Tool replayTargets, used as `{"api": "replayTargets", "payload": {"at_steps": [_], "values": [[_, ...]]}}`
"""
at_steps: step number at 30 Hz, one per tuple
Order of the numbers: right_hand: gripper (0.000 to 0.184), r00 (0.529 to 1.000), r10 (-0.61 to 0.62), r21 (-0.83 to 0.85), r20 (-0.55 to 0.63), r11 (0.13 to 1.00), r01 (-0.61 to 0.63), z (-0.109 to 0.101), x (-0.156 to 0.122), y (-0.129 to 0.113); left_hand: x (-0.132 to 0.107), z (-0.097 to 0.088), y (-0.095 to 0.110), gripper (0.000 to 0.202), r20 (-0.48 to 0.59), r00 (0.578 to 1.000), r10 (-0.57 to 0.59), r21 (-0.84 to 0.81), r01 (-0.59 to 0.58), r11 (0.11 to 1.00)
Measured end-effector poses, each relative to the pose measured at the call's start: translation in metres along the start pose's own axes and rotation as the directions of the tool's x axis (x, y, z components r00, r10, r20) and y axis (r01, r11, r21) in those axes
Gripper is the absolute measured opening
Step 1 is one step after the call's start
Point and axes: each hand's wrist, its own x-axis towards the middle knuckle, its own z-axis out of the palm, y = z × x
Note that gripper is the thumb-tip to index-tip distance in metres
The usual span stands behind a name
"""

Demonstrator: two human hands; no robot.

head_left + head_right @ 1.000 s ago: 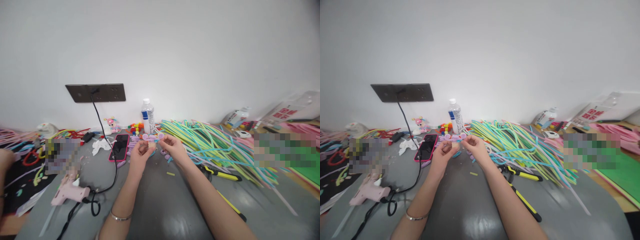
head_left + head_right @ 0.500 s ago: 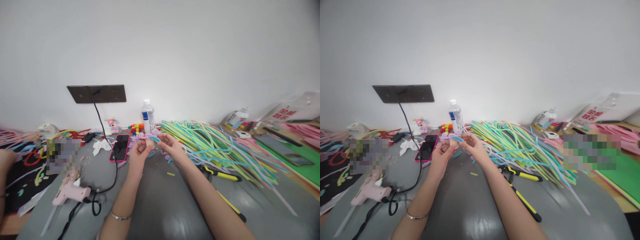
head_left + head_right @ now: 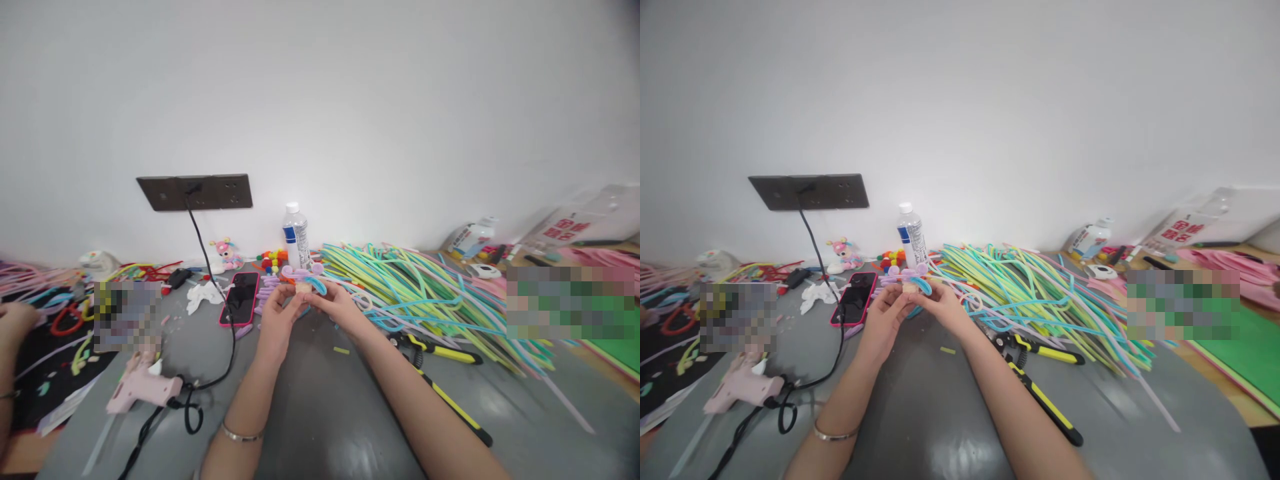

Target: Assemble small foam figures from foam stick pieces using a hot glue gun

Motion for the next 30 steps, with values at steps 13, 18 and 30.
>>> {"api": "replayTargets", "payload": {"at_steps": [13, 18, 30], "values": [[0.042, 0.949, -0.010, 0.139, -0.315, 0.989, 0.057, -0.017, 0.010, 0.003, 0.004, -0.017, -0.028, 0.026, 0.267, 0.933, 0.242, 0.814, -0.353, 0.461], [0.042, 0.944, -0.007, 0.158, -0.329, 0.985, 0.063, -0.014, 0.010, 0.001, 0.007, -0.020, -0.033, 0.033, 0.283, 0.934, 0.219, 0.878, -0.344, 0.332], [0.043, 0.949, 0.019, 0.194, -0.315, 0.980, 0.044, -0.014, 0.010, 0.000, 0.002, -0.018, -0.018, 0.025, 0.341, 0.909, 0.238, 0.850, -0.406, 0.335]]}}
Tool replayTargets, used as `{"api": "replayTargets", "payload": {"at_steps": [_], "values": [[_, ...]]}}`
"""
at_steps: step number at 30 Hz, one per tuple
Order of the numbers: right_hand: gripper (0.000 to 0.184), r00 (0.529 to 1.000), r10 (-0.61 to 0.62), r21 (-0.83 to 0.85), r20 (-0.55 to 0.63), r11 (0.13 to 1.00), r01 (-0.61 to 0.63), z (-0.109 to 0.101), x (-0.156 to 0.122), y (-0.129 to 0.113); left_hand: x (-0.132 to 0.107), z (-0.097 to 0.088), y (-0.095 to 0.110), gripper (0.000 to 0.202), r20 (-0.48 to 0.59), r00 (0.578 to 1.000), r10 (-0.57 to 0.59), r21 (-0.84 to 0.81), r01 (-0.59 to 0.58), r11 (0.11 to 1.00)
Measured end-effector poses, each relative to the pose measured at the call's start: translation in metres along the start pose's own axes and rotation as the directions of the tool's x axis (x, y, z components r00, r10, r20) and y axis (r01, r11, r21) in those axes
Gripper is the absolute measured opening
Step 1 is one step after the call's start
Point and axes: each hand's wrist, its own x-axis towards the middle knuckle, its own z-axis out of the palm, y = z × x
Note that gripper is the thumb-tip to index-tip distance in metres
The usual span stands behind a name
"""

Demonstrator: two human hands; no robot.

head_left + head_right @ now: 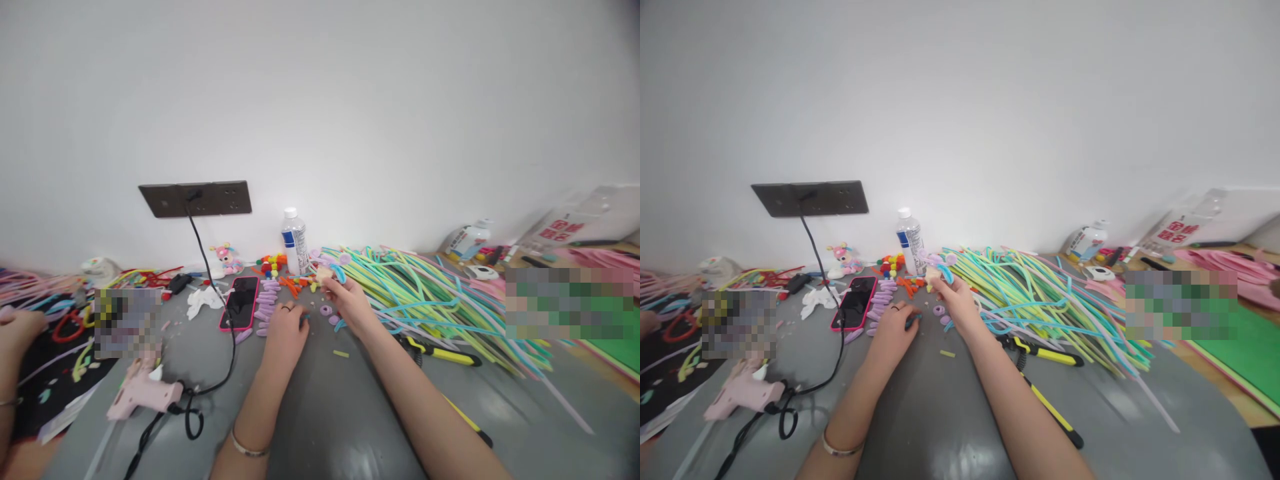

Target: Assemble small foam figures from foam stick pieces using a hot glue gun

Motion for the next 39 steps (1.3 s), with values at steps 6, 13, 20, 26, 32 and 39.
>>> {"api": "replayTargets", "payload": {"at_steps": [6, 13, 20, 26, 32, 39], "values": [[0.042, 1.000, 0.011, 0.012, -0.004, 1.000, -0.011, -0.001, 0.002, 0.001, 0.010, -0.014, 0.007, 0.009, -0.090, 0.984, -0.155, -0.521, 0.086, 0.849], [0.039, 0.999, 0.041, 0.011, 0.020, 0.999, -0.041, -0.001, -0.001, 0.000, 0.011, -0.017, 0.016, 0.047, 0.040, 0.922, -0.386, -0.889, 0.209, 0.407], [0.043, 0.995, 0.085, 0.011, 0.053, 0.996, -0.086, 0.000, -0.004, -0.001, 0.011, -0.017, 0.019, 0.049, 0.104, 0.881, -0.462, -0.896, 0.285, 0.341], [0.042, 0.990, 0.111, 0.002, 0.082, 0.994, -0.112, 0.000, -0.005, 0.001, 0.011, -0.019, 0.024, 0.054, 0.141, 0.873, -0.467, -0.893, 0.316, 0.322], [0.044, 0.984, 0.136, -0.022, 0.115, 0.991, -0.135, 0.001, -0.005, 0.003, 0.010, -0.020, 0.026, 0.054, 0.194, 0.864, -0.465, -0.895, 0.350, 0.278], [0.043, 0.975, 0.149, -0.048, 0.163, 0.988, -0.143, 0.000, -0.005, 0.006, 0.011, -0.019, 0.024, 0.062, 0.188, 0.857, -0.480, -0.913, 0.333, 0.237]]}}
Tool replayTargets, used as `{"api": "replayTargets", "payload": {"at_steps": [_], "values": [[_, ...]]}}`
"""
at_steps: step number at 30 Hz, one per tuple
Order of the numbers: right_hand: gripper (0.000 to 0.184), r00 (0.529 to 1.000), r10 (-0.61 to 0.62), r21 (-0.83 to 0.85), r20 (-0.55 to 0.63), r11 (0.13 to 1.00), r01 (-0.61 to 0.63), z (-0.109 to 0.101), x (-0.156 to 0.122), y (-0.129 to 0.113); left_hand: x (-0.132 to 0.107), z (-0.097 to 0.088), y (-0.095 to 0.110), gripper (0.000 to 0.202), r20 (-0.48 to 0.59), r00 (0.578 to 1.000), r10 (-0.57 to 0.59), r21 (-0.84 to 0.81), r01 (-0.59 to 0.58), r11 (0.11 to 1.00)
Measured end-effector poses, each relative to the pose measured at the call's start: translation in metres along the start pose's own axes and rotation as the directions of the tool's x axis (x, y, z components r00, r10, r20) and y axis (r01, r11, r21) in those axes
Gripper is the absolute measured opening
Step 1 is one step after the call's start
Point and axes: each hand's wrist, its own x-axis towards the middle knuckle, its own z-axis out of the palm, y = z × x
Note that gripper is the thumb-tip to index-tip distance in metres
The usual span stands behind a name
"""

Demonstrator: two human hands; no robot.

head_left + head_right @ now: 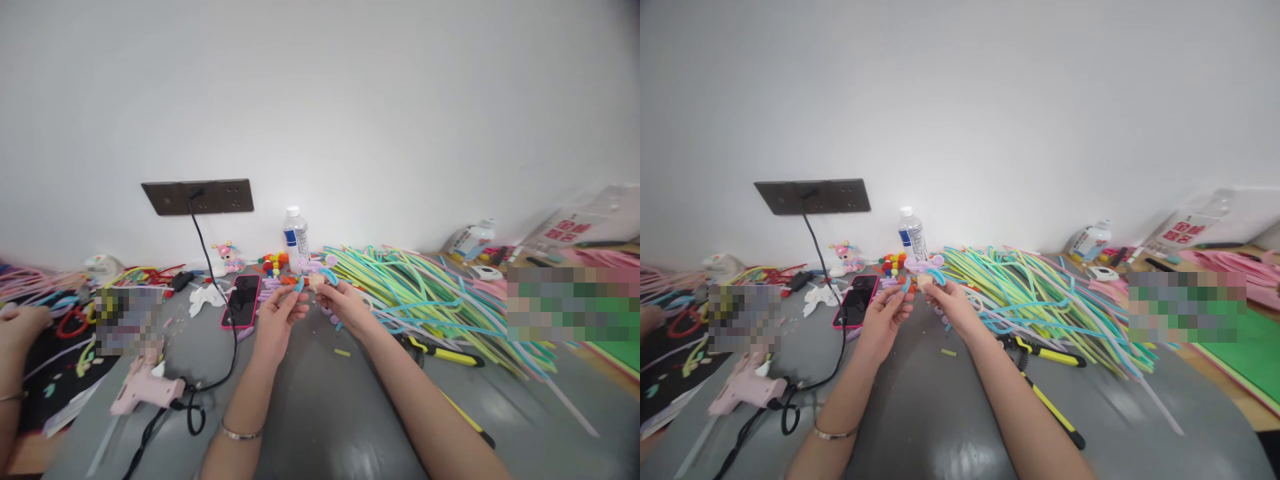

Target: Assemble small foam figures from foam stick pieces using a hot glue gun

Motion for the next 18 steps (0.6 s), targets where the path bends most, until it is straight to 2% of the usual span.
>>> {"api": "replayTargets", "payload": {"at_steps": [6, 10, 14, 18], "values": [[0.041, 1.000, -0.005, -0.007, 0.013, 1.000, 0.005, -0.0016, 0.0006, 0.0014, -0.0013, 0.0001, 0.0012, 0.050, 0.043, 0.999, 0.009, -0.068, -0.006, 0.998], [0.042, 1.000, -0.008, -0.010, 0.016, 1.000, 0.008, -0.0016, 0.0004, 0.0016, -0.0005, 0.0001, 0.0005, 0.051, 0.040, 0.999, 0.025, -0.100, -0.021, 0.995], [0.043, 1.000, -0.011, -0.017, 0.013, 1.000, 0.011, -0.0019, 0.0004, 0.0022, -0.0006, 0.0006, 0.0005, 0.044, 0.062, 0.997, 0.051, -0.125, -0.043, 0.991], [0.041, 1.000, -0.015, -0.030, 0.013, 0.999, 0.016, -0.0024, 0.0009, 0.0035, -0.0012, 0.0007, 0.0016, 0.044, 0.064, 0.997, 0.036, -0.130, -0.027, 0.991]]}}
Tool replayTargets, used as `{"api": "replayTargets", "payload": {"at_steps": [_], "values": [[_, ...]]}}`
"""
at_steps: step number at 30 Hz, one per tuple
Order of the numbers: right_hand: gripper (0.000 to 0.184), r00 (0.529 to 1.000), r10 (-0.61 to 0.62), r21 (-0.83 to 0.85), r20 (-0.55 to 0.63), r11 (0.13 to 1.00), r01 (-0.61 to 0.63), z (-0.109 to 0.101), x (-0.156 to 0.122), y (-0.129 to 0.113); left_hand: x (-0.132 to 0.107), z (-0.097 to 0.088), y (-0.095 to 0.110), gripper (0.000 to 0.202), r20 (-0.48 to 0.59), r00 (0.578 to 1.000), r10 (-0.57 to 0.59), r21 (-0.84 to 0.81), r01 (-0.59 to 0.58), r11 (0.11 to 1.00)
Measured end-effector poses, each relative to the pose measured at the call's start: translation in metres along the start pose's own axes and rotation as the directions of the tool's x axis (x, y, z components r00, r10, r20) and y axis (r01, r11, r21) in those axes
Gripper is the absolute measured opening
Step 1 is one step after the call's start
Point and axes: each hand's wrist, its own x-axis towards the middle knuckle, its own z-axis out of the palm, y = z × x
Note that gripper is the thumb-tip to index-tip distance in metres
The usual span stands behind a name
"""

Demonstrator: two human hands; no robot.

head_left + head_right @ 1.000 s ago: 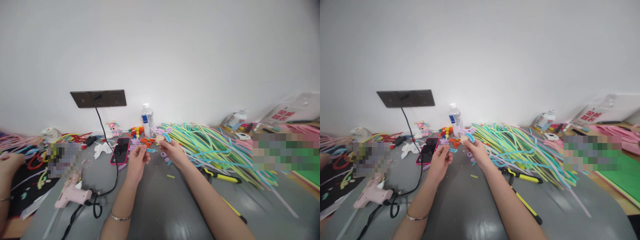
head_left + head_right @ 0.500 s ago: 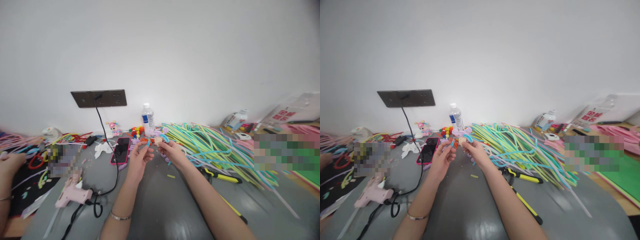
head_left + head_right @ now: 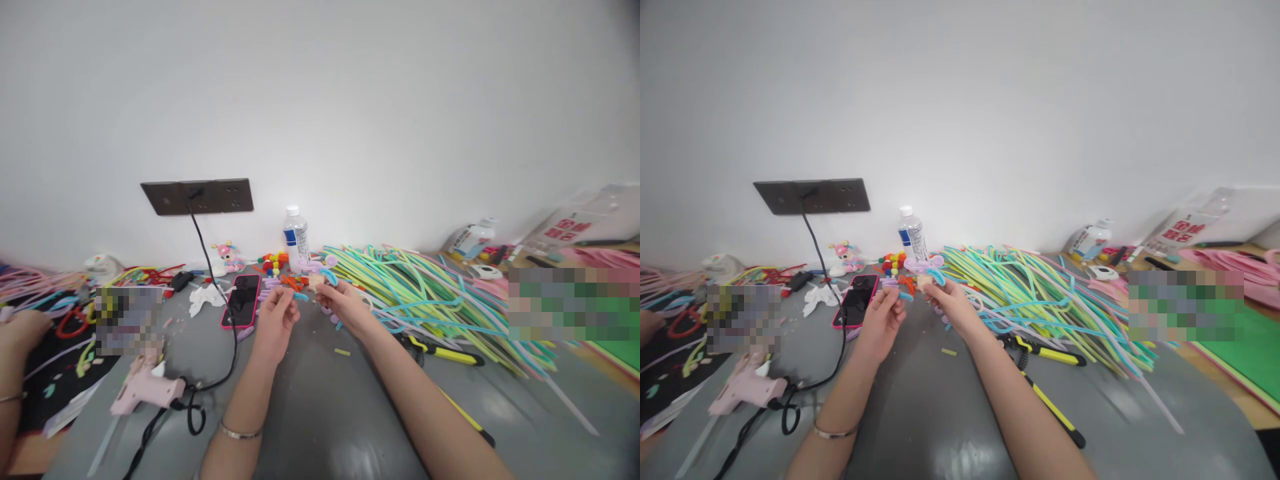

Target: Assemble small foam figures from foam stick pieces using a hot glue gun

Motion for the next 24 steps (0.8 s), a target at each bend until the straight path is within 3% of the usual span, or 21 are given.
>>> {"api": "replayTargets", "payload": {"at_steps": [6, 19, 24], "values": [[0.037, 0.999, -0.016, -0.028, 0.029, 0.999, 0.016, 0.000, 0.001, 0.004, 0.000, 0.000, 0.000, 0.050, -0.031, 0.999, -0.041, 0.016, 0.042, 0.999], [0.032, 0.986, -0.036, -0.032, 0.165, 0.999, 0.042, 0.011, -0.008, -0.005, 0.000, 0.002, -0.001, 0.048, -0.058, 0.998, -0.009, 0.001, 0.009, 1.000], [0.034, 0.988, -0.033, -0.016, 0.149, 0.999, 0.036, 0.012, -0.007, -0.002, 0.001, 0.001, -0.002, 0.049, -0.078, 0.997, 0.013, 0.012, -0.012, 1.000]]}}
